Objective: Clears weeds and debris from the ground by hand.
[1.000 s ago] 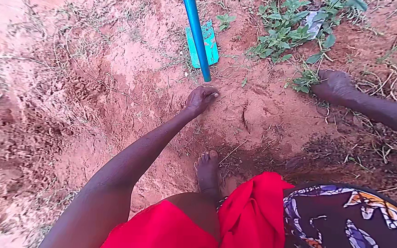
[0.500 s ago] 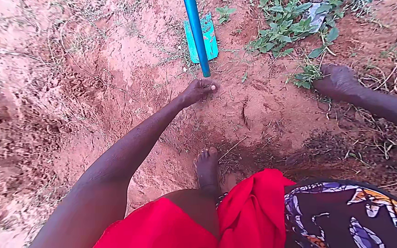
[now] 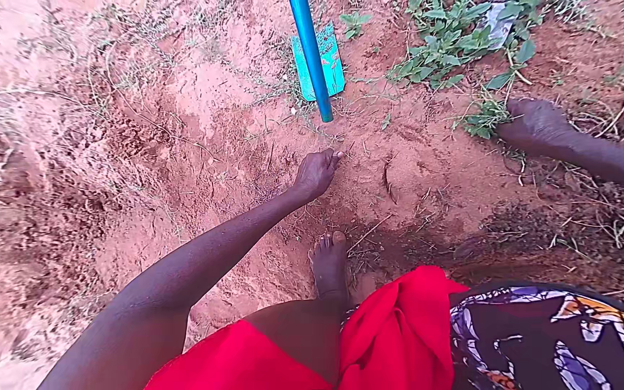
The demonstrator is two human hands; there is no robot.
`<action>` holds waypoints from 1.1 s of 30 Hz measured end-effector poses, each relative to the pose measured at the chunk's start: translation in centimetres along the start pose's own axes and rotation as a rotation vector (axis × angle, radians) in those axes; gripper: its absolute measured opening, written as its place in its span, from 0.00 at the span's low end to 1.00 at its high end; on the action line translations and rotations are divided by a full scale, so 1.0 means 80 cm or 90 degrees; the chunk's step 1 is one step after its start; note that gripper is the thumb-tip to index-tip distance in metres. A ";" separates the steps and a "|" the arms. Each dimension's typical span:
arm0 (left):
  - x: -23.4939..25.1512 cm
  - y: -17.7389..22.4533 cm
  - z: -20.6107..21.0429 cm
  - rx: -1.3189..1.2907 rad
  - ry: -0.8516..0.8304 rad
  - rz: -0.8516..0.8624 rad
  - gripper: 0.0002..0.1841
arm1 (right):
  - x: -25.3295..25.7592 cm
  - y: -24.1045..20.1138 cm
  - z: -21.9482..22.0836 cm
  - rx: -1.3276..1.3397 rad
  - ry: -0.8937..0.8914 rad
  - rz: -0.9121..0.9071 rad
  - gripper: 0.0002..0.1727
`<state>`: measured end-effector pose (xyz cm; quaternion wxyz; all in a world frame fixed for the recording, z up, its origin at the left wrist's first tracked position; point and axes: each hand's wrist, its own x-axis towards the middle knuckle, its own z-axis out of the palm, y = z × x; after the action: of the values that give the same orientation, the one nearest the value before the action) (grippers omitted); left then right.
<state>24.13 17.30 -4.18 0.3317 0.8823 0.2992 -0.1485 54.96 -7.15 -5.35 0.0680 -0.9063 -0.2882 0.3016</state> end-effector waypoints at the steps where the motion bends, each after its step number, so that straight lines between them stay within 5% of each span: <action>1: -0.010 -0.003 0.001 -0.008 0.019 0.019 0.24 | 0.002 0.001 0.000 -0.001 0.000 -0.005 0.12; 7: 0.029 -0.003 -0.005 -0.040 0.154 0.193 0.17 | 0.001 -0.004 0.001 0.003 -0.003 -0.004 0.13; 12: 0.072 0.057 -0.011 -0.150 0.053 -0.159 0.30 | 0.000 -0.007 -0.002 -0.010 -0.009 0.009 0.13; 14: 0.082 0.067 -0.005 -0.155 0.048 -0.231 0.38 | -0.001 -0.009 -0.001 -0.002 -0.011 0.018 0.13; 17: 0.091 0.079 -0.005 -0.100 0.042 -0.260 0.35 | 0.002 -0.006 0.001 0.006 -0.008 0.028 0.13; 26: 0.125 0.098 -0.002 -0.058 0.098 -0.238 0.28 | 0.003 -0.005 0.003 -0.010 0.001 0.028 0.13; 33: 0.124 0.052 0.031 -0.012 0.245 0.006 0.17 | 0.006 0.003 0.006 0.006 0.003 0.001 0.13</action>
<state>34.28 17.34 -8.51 0.2775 0.8926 0.3543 0.0270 55.13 -7.10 -6.06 0.0730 -0.9068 -0.2860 0.3009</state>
